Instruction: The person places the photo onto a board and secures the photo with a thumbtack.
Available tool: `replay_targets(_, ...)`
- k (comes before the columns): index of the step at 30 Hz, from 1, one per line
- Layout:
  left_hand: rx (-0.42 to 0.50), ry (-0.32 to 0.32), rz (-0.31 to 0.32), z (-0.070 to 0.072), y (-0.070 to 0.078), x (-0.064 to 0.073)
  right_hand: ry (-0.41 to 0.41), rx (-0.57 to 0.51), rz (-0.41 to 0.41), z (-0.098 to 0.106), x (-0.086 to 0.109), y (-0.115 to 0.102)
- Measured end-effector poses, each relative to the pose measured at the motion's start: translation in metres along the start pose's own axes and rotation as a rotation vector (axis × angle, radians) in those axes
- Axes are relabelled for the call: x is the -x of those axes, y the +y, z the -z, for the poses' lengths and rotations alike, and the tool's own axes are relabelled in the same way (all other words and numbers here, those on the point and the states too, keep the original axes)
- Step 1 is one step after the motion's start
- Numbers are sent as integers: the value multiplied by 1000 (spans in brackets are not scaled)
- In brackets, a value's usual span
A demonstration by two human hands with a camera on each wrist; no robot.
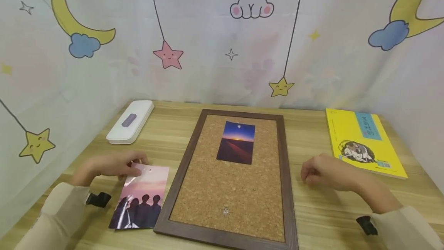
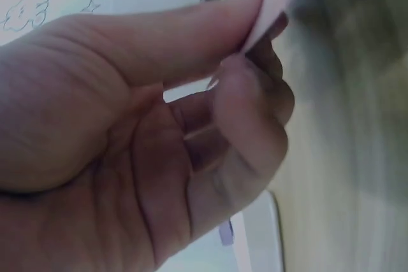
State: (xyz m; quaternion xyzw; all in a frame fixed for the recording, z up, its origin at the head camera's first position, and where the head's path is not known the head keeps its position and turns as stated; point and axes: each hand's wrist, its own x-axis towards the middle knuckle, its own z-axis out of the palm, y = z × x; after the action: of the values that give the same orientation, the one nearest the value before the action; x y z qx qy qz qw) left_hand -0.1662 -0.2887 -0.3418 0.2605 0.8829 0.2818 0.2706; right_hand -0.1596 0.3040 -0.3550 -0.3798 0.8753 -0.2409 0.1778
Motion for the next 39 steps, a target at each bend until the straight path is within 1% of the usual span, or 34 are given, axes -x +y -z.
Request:
replay_targets(2, 78, -47, 15, 5, 0, 2, 16, 14, 13, 0, -2, 0)
replay_targets(4, 109, -72, 18, 10, -2, 4, 35, 27, 28, -1, -4, 1)
replay_targets(6, 117, -89, 8, 15, -4, 5, 45, 32, 37, -1, -7, 0)
replay_targets(9, 109, -102, 2, 19, -6, 6, 55, 38, 39, 0, -12, -1)
replay_targets(11, 113, -118, 16, 22, -7, 8, 55, 43, 34, 1, -15, -3)
replay_targets(15, 102, -126, 13, 27, -6, 10, 70, 68, 29, 4, -18, -7)
replay_targets(20, 74, -107, -36, 32, -1, 11, 90, 95, 71, 8, -21, -10)
replay_targets(23, 82, -109, -64, 33, 2, 8, 99, 98, 91, 10, -25, -12)
replay_targets(25, 97, -112, -79, 32, 4, 5, 101, 101, 89, 13, -28, -15)
replay_targets(27, 107, -116, -79, 31, 8, -1, 102, 106, 84, 15, -31, -17)
replay_targets(29, 100, -114, -83, 30, 12, -7, 98, 102, 70, 18, -34, -20)
replay_targets(35, 42, -120, -93, 23, 27, -34, 106, 105, 31, 21, -42, -27)
replay_targets(39, 12, -113, -85, 19, 36, -49, 117, 105, 29, 21, -51, -32)
